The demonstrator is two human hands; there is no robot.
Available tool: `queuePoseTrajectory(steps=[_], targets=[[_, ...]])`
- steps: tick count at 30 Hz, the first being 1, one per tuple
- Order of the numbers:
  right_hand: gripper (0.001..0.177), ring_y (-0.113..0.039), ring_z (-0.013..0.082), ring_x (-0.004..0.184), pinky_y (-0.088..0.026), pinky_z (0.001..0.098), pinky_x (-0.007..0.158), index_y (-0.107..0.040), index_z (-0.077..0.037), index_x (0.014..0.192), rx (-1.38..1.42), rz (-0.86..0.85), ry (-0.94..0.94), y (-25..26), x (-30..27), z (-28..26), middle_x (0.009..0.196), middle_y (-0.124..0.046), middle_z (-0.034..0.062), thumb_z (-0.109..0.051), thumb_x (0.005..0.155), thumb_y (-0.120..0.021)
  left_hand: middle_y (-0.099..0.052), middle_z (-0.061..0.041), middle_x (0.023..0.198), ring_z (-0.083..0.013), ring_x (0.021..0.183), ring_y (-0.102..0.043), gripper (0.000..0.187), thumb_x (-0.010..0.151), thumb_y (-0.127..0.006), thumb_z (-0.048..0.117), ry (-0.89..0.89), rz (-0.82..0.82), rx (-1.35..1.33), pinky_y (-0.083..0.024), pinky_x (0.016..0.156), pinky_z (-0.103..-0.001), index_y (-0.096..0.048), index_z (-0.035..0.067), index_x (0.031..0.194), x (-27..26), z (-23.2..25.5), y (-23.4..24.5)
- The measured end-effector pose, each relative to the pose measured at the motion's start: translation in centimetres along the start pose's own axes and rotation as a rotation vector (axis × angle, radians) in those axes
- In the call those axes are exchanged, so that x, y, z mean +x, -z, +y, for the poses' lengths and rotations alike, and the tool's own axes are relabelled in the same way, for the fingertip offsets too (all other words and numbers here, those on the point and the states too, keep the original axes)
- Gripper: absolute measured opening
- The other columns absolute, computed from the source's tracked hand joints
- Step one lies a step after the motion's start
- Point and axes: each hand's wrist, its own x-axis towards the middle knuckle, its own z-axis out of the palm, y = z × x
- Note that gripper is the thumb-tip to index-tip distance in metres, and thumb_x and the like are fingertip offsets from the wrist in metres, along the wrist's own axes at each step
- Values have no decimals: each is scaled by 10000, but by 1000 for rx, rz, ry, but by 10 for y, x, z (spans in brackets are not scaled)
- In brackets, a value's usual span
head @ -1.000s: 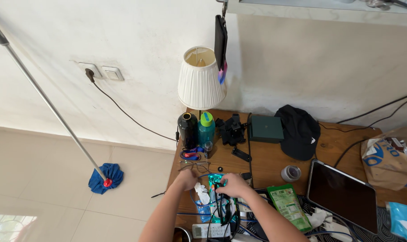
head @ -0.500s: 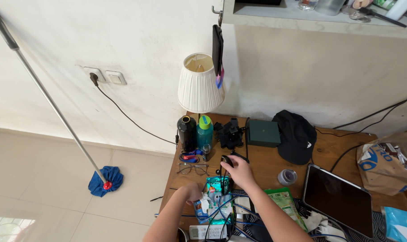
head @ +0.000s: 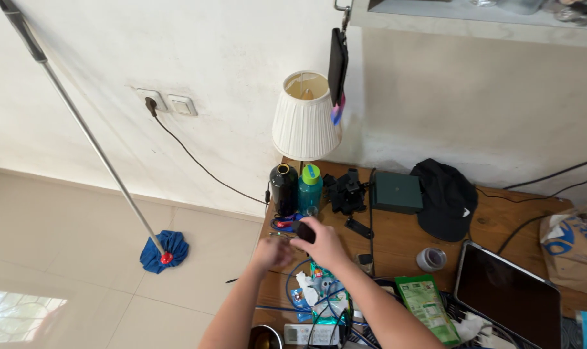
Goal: The person organizes a cluttered desk by moving and stacking items. They handle a cap, a small box, bottles, scissors, glasses, a snack packet, and a paper bag, then gather and coil cables.
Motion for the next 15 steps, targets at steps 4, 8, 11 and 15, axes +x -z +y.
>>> queuePoseTrajectory(steps=[4, 8, 11, 15], targets=[[600, -825, 440, 1168, -667, 532, 1027, -749, -293, 1438, -251, -143, 98, -33, 9, -6, 1150, -843, 202, -533, 923, -939, -857, -303, 1199, -412, 981, -885, 529, 1111, -537, 328, 66, 145, -59, -760, 851, -573, -742, -91, 1360, 27, 1, 21], [659, -793, 404, 1206, -636, 505, 1057, -606, -277, 1381, -417, -263, 159, -75, 14, 12, 1194, -776, 151, -532, 889, -962, -763, -207, 1044, -353, 816, -860, 516, 1053, -762, 442, 75, 148, 11, -797, 743, -498, -803, 44, 1378, 57, -25, 49], [651, -767, 365, 1213, -624, 461, 1066, -575, -224, 1291, -508, -288, 253, -97, 18, 32, 1161, -769, 127, -503, 861, -977, -708, -219, 1220, -370, 879, -874, 561, 1090, -759, 433, 95, 81, 9, -816, 804, -509, -763, 16, 1465, 43, -24, 58], [628, -717, 258, 1170, -621, 384, 1029, -577, -198, 1214, -591, -282, 314, -116, 25, 55, 1096, -795, 50, -495, 836, -982, -746, -241, 1282, -357, 888, -885, 553, 1087, -786, 284, 129, 41, -19, -812, 821, -472, -709, -90, 1486, 12, -5, 61]])
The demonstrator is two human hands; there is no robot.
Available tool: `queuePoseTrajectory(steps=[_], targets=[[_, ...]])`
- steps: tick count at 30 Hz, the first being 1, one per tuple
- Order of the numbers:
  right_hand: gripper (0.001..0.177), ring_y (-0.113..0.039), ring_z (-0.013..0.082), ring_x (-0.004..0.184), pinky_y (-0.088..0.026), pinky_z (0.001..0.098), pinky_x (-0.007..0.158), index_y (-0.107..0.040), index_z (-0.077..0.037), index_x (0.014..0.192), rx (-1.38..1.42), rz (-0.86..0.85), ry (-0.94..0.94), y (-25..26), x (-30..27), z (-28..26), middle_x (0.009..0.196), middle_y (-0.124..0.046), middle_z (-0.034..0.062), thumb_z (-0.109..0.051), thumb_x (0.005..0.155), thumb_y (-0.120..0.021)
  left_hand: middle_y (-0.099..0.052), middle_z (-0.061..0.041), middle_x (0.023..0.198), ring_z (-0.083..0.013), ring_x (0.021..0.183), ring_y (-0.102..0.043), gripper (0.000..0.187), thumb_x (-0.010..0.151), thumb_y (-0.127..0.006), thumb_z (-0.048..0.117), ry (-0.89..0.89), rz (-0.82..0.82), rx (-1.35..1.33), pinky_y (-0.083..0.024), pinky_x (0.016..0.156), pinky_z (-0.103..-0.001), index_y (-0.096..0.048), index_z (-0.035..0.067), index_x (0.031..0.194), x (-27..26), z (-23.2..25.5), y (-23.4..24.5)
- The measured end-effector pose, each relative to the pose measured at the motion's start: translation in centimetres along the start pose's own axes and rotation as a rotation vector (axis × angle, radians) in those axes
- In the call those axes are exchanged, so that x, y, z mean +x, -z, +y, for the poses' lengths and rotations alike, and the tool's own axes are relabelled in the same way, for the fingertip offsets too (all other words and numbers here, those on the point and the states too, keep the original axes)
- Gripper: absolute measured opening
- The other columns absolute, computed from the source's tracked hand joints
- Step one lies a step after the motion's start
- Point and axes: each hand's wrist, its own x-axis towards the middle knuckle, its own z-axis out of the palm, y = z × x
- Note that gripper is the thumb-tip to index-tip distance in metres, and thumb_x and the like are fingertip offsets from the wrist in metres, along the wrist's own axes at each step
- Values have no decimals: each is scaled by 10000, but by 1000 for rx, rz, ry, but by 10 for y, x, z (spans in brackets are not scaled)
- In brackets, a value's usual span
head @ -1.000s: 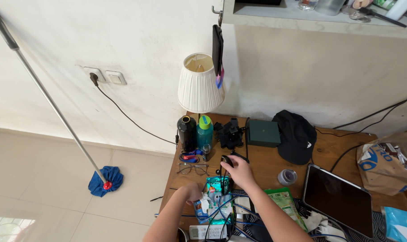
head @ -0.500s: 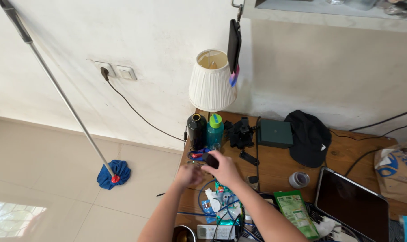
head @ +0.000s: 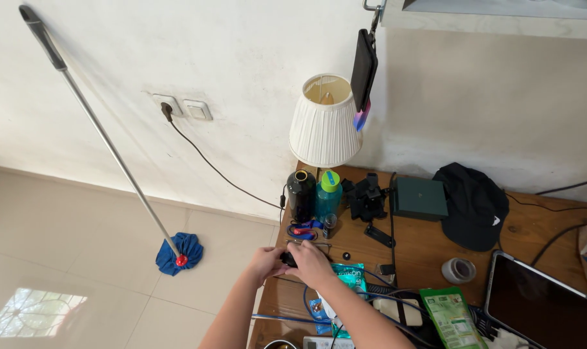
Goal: The person organizes a cluttered desk by moving and stacking items. They handle a cap, a small box, bottles, scissors, glasses, a snack packet, and a paper bag, then gather and coil cables.
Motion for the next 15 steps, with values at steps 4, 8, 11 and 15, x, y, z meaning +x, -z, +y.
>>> queuePoseTrajectory(steps=[4, 8, 11, 15], targets=[[617, -701, 269, 1158, -637, 388, 998, -601, -172, 1235, -31, -74, 0, -10, 5, -1, 1092, -793, 72, -475, 854, -980, -763, -218, 1202, -336, 899, -872, 461, 1071, -786, 204, -14, 36, 6, -810, 808, -431, -781, -43, 1461, 21, -13, 8], [638, -651, 277, 1290, -595, 403, 1099, -633, -138, 1367, -51, -92, -16, -10, 0, 3, 1271, -771, 91, -448, 914, -958, -794, -293, 1275, -389, 1028, -867, 412, 1036, -832, 91, -78, 91, 47, -781, 881, -442, -817, -19, 1433, 43, -26, 12], [555, -631, 300, 1371, -566, 450, 1152, -664, -116, 1426, -25, 16, -6, -13, -11, 20, 1368, -739, 108, -390, 1001, -894, -792, -330, 1336, -424, 1111, -856, 432, 1045, -841, 101, -81, 108, 43, -761, 944, -459, -802, -8, 1462, 51, -33, 11], [290, -713, 313, 1213, -618, 468, 1010, -707, -186, 1329, -110, 353, -31, -28, -35, 74, 1215, -740, 81, -292, 1064, -756, -814, -350, 1278, -411, 1010, -880, 439, 1053, -836, 137, -44, 150, 89, -776, 867, -430, -803, -22, 1461, 59, -37, 9]])
